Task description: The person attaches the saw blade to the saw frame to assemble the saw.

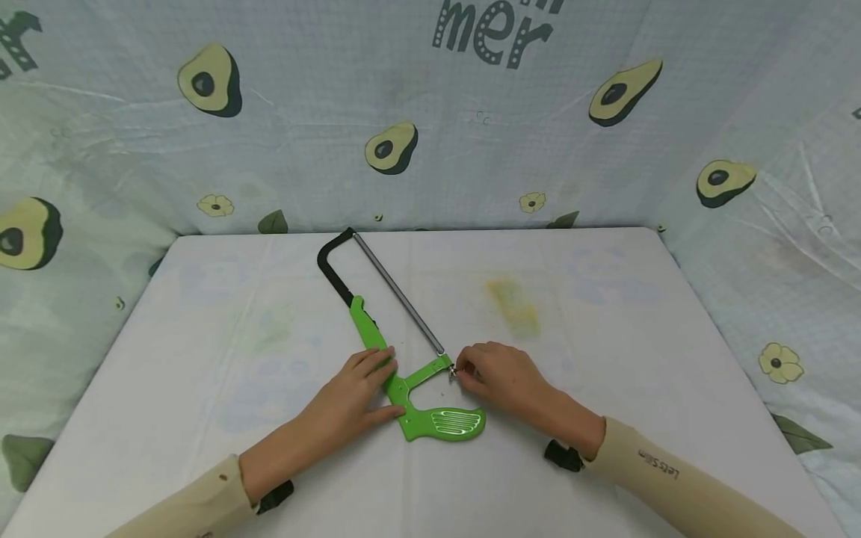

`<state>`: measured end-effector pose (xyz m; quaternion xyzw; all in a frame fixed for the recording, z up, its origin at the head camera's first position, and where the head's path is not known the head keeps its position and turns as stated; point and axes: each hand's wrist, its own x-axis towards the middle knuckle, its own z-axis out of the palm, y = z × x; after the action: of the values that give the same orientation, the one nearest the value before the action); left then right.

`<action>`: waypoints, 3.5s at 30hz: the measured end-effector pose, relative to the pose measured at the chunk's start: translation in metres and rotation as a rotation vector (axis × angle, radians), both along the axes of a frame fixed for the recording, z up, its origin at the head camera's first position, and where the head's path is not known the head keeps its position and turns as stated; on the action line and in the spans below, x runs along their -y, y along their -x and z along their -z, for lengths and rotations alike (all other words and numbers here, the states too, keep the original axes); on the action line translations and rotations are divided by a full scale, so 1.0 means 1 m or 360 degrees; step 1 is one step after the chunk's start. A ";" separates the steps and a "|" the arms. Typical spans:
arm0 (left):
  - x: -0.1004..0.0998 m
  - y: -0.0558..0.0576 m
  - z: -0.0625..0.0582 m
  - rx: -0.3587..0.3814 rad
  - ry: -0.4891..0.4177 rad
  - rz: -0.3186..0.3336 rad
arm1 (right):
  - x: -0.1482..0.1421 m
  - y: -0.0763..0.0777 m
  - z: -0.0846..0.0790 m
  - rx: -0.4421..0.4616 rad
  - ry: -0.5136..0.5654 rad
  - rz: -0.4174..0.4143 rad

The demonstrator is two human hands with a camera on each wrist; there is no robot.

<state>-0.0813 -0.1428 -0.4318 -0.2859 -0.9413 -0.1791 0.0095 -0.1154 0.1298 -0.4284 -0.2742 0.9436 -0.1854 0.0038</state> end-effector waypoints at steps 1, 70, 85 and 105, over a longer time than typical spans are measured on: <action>0.000 0.000 0.000 0.0000 0.0001 0.0000 | 0.000 0.000 0.000 0.0012 0.0011 0.0003; 0.000 -0.001 0.001 0.0025 0.0081 0.0012 | -0.001 0.005 0.002 0.0231 0.0107 0.0076; 0.000 0.002 -0.002 -0.0011 0.0125 0.0033 | 0.000 0.006 -0.001 0.0324 0.0129 0.0083; -0.001 0.001 -0.001 0.0031 0.0121 0.0029 | 0.000 0.007 -0.004 0.0408 0.0130 0.0040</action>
<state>-0.0825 -0.1418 -0.4311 -0.2929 -0.9448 -0.1462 -0.0121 -0.1221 0.1300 -0.4240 -0.2363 0.9304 -0.2573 0.1107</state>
